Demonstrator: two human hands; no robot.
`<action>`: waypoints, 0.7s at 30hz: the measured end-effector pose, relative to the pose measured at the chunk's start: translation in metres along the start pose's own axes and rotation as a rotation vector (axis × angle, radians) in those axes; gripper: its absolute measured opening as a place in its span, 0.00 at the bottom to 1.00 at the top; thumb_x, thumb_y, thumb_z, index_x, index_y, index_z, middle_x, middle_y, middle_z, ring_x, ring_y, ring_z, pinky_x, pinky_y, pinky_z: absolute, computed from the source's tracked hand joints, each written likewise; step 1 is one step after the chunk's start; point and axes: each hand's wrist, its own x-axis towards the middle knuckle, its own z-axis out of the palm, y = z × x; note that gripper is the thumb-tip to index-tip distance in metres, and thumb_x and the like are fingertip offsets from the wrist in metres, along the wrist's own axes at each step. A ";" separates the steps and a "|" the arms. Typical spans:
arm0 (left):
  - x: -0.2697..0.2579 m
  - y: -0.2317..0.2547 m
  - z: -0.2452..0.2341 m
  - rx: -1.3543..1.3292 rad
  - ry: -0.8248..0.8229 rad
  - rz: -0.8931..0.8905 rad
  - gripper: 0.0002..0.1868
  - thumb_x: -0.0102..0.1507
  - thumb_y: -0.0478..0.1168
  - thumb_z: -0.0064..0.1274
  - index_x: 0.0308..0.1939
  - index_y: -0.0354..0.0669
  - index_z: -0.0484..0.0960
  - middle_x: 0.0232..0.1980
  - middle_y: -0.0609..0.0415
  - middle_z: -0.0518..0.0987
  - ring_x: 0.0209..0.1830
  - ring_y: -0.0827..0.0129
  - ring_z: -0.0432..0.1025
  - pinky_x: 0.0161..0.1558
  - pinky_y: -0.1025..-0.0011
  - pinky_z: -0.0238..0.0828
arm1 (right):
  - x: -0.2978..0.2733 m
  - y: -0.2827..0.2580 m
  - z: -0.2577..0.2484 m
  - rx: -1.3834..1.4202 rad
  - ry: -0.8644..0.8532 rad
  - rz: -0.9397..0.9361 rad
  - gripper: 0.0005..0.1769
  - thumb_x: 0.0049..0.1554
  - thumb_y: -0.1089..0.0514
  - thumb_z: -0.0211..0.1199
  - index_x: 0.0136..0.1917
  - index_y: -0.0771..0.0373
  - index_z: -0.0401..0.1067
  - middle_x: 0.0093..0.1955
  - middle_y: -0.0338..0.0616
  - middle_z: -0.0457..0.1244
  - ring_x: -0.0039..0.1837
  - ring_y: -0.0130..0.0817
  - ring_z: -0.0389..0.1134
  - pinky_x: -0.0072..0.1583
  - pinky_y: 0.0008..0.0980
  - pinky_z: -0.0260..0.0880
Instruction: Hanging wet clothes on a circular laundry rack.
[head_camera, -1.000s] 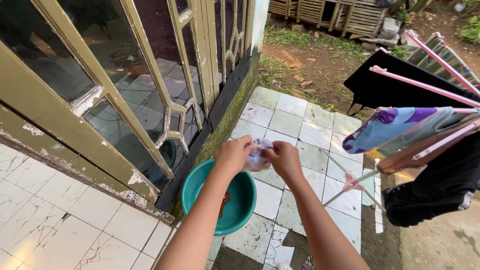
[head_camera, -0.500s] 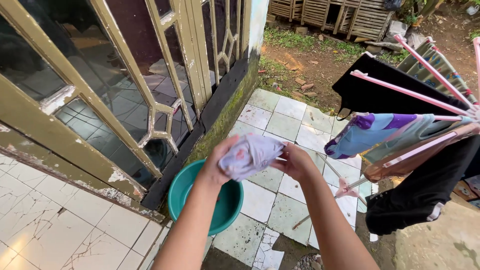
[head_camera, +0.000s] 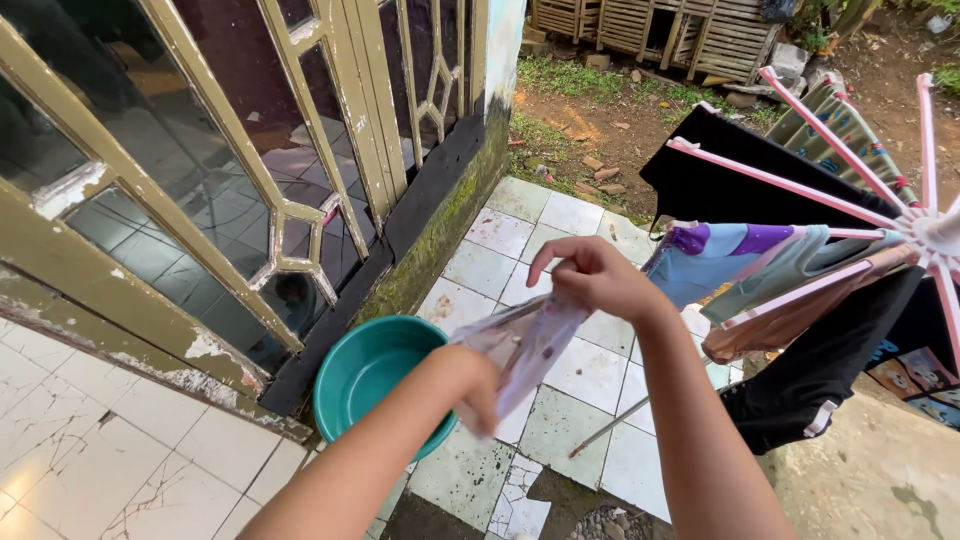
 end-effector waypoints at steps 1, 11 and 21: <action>0.002 -0.001 -0.005 0.002 0.002 -0.003 0.42 0.51 0.69 0.66 0.52 0.35 0.83 0.53 0.44 0.84 0.49 0.58 0.80 0.51 0.67 0.75 | 0.006 -0.002 0.005 -0.130 0.123 -0.077 0.14 0.60 0.67 0.53 0.55 0.66 0.76 0.37 0.42 0.63 0.37 0.23 0.61 0.39 0.24 0.61; -0.021 -0.002 -0.058 -1.789 0.423 0.794 0.26 0.73 0.53 0.47 0.60 0.31 0.75 0.56 0.46 0.81 0.54 0.63 0.76 0.58 0.63 0.73 | 0.008 0.099 -0.013 0.096 0.578 -0.028 0.31 0.72 0.39 0.46 0.49 0.67 0.76 0.47 0.42 0.70 0.51 0.29 0.71 0.58 0.35 0.72; -0.013 -0.022 -0.062 -1.925 0.135 0.746 0.30 0.70 0.55 0.45 0.63 0.32 0.74 0.61 0.42 0.79 0.61 0.58 0.74 0.62 0.58 0.71 | -0.018 0.073 -0.001 -0.011 0.486 0.139 0.22 0.63 0.46 0.62 0.51 0.70 0.79 0.41 0.34 0.69 0.42 0.19 0.65 0.45 0.24 0.65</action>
